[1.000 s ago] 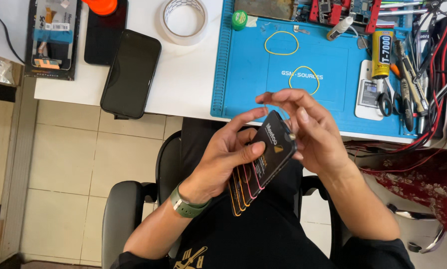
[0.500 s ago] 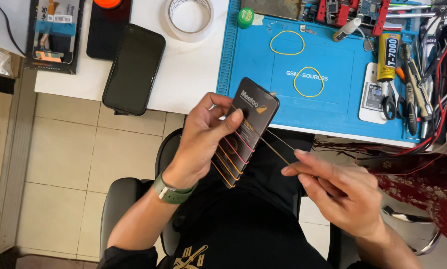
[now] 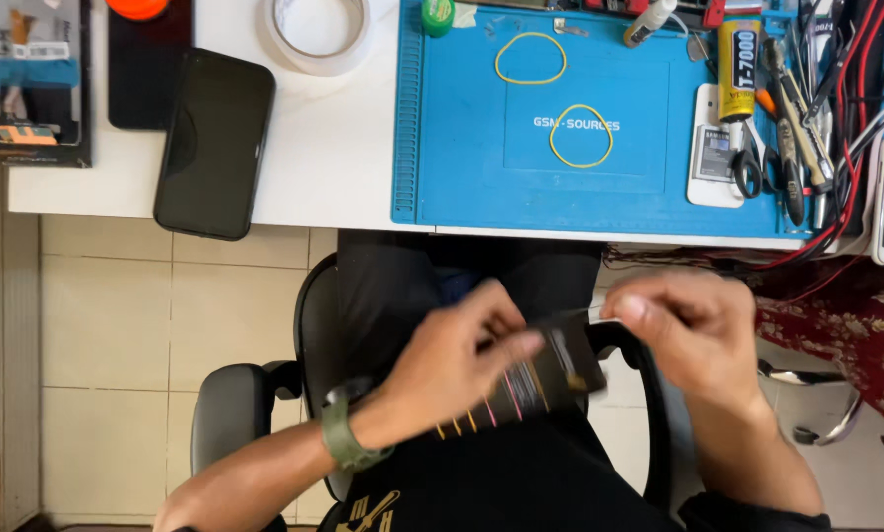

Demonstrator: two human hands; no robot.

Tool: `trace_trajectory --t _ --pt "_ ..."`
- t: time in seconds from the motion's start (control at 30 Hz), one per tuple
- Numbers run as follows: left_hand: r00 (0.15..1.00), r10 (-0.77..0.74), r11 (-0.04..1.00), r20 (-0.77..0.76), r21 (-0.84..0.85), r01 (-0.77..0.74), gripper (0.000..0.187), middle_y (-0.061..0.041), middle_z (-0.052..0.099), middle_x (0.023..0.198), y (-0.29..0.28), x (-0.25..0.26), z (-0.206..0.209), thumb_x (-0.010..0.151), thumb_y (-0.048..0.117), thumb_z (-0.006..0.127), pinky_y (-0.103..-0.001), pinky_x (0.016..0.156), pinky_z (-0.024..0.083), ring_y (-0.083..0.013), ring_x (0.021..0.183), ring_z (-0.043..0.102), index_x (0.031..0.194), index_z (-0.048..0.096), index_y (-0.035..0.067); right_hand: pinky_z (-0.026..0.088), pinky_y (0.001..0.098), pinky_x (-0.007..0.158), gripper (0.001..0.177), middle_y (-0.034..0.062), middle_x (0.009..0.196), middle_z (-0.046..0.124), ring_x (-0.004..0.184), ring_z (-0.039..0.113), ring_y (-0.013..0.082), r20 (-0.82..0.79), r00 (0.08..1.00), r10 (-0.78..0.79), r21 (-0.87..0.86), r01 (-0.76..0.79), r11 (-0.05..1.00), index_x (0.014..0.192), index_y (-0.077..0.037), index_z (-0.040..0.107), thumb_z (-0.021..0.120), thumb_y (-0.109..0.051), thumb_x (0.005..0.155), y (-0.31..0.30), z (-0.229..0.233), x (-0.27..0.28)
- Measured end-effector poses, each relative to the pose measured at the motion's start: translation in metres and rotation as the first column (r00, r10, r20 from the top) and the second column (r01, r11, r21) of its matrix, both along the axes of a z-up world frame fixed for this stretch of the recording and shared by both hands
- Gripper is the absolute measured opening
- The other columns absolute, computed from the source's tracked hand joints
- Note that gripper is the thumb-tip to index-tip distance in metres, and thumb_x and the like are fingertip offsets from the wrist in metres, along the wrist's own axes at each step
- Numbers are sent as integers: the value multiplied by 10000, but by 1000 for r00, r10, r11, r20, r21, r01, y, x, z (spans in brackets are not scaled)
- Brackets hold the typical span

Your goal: The person places a battery into a disassembled smartphone and secures it with tape. They then wrap multiple rubber bands around the phone to hold the casing together. Finally, they pick up a packaged replacement part.

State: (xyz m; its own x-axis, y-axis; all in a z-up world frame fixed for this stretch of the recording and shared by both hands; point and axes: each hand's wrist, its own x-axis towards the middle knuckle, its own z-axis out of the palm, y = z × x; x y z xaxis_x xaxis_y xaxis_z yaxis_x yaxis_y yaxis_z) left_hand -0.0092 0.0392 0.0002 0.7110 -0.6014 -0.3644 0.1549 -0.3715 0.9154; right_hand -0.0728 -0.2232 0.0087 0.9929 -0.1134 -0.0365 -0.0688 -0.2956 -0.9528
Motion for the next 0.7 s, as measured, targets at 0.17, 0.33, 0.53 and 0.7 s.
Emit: trace_trajectory --t 0.17,0.33,0.53,0.7 --pt "888 449 859 100 -321 -399 178 -26 709 935 10 28 11 1051 237 738 -243 755 565 -112 850 693 1052 647 83 470 308 494 166 74 705 767 475 624 177 280 933 228 -304 -139 943 931 14 792 729 -138 957 36 13 -11" --pt "860 510 782 34 -435 -447 263 11 585 778 16 40 21 1075 231 737 -237 592 359 -58 641 434 1291 686 90 345 238 481 318 29 728 795 503 539 58 40 999 10 -30 -9 1000 798 -64 807 704 -280 1009 17 -50 -38" --pt "856 516 797 30 -385 -466 233 -54 777 988 16 39 9 1029 200 779 -198 684 561 -75 824 691 1198 721 51 272 295 592 328 65 630 536 536 265 87 -154 986 68 697 59 715 829 5 686 690 -228 1061 8 -64 -34" --pt "911 -218 970 350 -28 242 314 -184 842 985 9 37 1 1033 286 728 -626 877 601 -502 987 789 1329 686 190 405 317 391 142 88 395 509 328 428 205 122 967 222 -288 -179 941 869 -57 848 770 -146 948 15 18 17"
